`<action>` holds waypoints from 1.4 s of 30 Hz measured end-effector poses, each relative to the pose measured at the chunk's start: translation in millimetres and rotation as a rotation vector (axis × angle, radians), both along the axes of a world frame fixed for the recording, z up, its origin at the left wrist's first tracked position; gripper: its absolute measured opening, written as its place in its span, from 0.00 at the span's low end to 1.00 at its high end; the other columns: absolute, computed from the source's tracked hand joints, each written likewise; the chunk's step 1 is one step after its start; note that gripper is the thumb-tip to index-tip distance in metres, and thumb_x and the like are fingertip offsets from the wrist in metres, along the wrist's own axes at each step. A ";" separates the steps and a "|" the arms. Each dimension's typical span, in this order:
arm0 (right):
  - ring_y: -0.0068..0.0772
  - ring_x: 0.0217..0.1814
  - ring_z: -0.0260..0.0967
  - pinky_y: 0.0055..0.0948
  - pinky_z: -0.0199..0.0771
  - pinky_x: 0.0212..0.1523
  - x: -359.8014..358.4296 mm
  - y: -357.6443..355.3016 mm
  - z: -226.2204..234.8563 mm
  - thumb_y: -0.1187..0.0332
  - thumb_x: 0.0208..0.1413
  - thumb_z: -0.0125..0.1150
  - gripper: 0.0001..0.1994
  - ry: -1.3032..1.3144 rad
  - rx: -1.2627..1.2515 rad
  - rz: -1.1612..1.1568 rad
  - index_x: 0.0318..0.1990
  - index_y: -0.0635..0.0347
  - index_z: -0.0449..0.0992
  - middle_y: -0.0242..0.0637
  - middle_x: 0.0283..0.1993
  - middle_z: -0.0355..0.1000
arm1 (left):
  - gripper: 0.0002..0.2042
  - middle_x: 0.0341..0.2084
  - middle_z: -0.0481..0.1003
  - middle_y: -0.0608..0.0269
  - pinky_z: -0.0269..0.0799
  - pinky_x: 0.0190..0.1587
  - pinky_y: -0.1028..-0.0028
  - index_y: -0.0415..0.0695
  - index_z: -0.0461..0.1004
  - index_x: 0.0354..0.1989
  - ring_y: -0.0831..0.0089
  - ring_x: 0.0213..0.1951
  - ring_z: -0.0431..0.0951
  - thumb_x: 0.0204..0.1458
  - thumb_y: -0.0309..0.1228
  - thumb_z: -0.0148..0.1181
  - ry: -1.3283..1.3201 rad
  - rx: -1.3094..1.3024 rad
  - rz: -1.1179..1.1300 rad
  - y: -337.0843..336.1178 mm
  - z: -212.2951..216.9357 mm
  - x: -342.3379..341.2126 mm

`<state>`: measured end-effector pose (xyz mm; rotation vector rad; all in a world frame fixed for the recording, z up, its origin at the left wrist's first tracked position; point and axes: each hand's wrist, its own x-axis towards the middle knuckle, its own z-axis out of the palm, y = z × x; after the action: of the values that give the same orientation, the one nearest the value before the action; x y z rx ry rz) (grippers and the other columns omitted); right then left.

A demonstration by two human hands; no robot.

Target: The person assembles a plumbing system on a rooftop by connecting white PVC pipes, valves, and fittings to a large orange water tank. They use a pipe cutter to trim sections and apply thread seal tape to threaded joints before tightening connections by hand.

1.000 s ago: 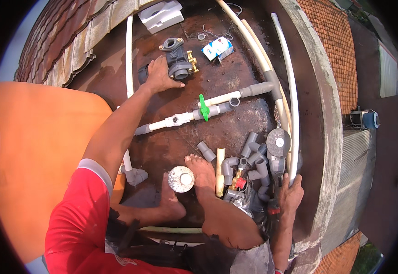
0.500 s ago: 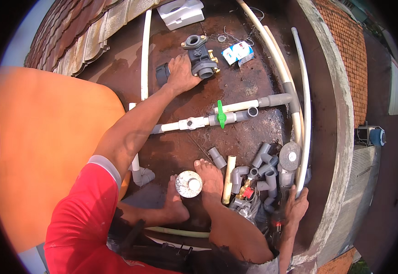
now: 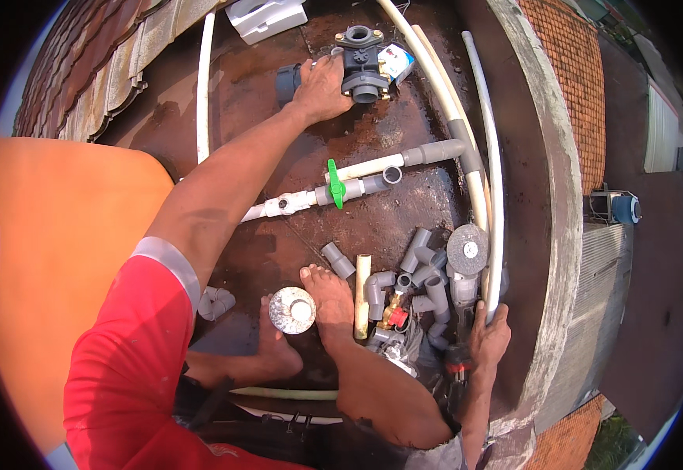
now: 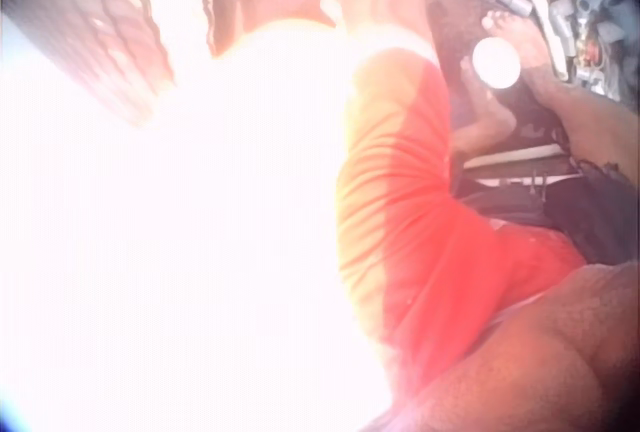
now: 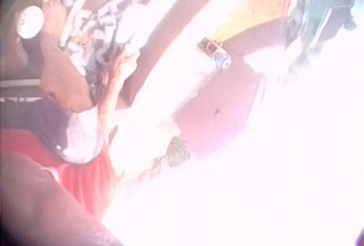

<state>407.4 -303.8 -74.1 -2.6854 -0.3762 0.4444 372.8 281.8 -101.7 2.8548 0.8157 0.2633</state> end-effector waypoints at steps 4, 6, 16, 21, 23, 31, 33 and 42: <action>0.69 0.30 0.72 0.57 0.73 0.36 -2.2 0.2 4.6 0.54 0.76 0.65 0.20 0.011 -0.005 -0.026 0.43 0.66 0.71 0.61 0.29 0.75 | 0.40 0.68 0.73 0.40 0.47 0.82 0.40 0.31 0.64 0.73 0.51 0.77 0.66 0.54 0.43 0.67 0.055 -0.031 0.057 -3.4 1.7 19.6; 0.69 0.31 0.73 0.57 0.73 0.36 -1.9 0.3 4.2 0.54 0.76 0.65 0.20 0.040 -0.007 -0.040 0.44 0.65 0.71 0.61 0.29 0.76 | 0.39 0.68 0.73 0.39 0.46 0.82 0.40 0.31 0.65 0.72 0.50 0.77 0.66 0.54 0.42 0.67 0.041 -0.024 0.068 -2.3 0.3 21.9; 0.76 0.39 0.78 0.62 0.74 0.40 -3.3 -4.4 1.0 0.54 0.75 0.65 0.19 -0.056 -0.053 0.030 0.46 0.65 0.72 0.65 0.34 0.79 | 0.45 0.71 0.70 0.38 0.46 0.81 0.39 0.32 0.61 0.76 0.47 0.78 0.65 0.54 0.45 0.70 0.061 -0.056 0.124 -6.1 -3.3 26.9; 0.78 0.43 0.78 0.63 0.75 0.43 1.4 2.0 1.6 0.55 0.74 0.65 0.19 -0.016 -0.059 0.037 0.47 0.65 0.73 0.67 0.37 0.80 | 0.62 0.80 0.62 0.38 0.48 0.83 0.38 0.33 0.51 0.84 0.44 0.83 0.58 0.48 0.57 0.80 0.129 -0.038 0.129 -3.8 8.6 21.5; 0.77 0.43 0.78 0.62 0.76 0.44 1.9 -2.5 2.2 0.55 0.75 0.65 0.19 -0.009 -0.077 0.064 0.48 0.65 0.74 0.66 0.38 0.80 | 0.67 0.82 0.58 0.37 0.52 0.82 0.39 0.33 0.48 0.85 0.41 0.83 0.56 0.45 0.59 0.82 0.130 -0.070 0.079 -3.1 14.9 6.4; 0.60 0.36 0.80 0.52 0.78 0.40 -1.8 9.3 58.1 0.63 0.72 0.69 0.12 -0.535 -0.033 0.211 0.43 0.64 0.79 0.56 0.34 0.79 | 0.16 0.55 0.85 0.46 0.76 0.65 0.55 0.42 0.86 0.54 0.48 0.62 0.81 0.63 0.38 0.71 -0.392 -0.362 0.131 -69.1 97.0 -109.6; 0.55 0.29 0.78 0.48 0.77 0.34 -4.9 29.5 65.9 0.66 0.70 0.71 0.12 -0.283 0.113 0.063 0.37 0.65 0.77 0.53 0.31 0.77 | 0.12 0.49 0.86 0.48 0.75 0.64 0.55 0.39 0.86 0.45 0.49 0.58 0.82 0.65 0.36 0.70 -0.467 -0.263 0.198 -86.2 113.5 -149.1; 0.37 0.30 0.75 0.40 0.75 0.35 -76.0 84.5 49.9 0.69 0.64 0.76 0.11 0.342 0.245 0.093 0.35 0.68 0.83 0.45 0.29 0.81 | 0.09 0.46 0.83 0.53 0.73 0.66 0.55 0.38 0.83 0.36 0.49 0.61 0.79 0.64 0.31 0.71 -0.224 -0.298 -0.062 -192.2 162.8 -308.9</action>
<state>331.5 -219.3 -24.2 -2.3078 -0.4234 0.8145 63.9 89.6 61.1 2.5121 0.6589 0.4073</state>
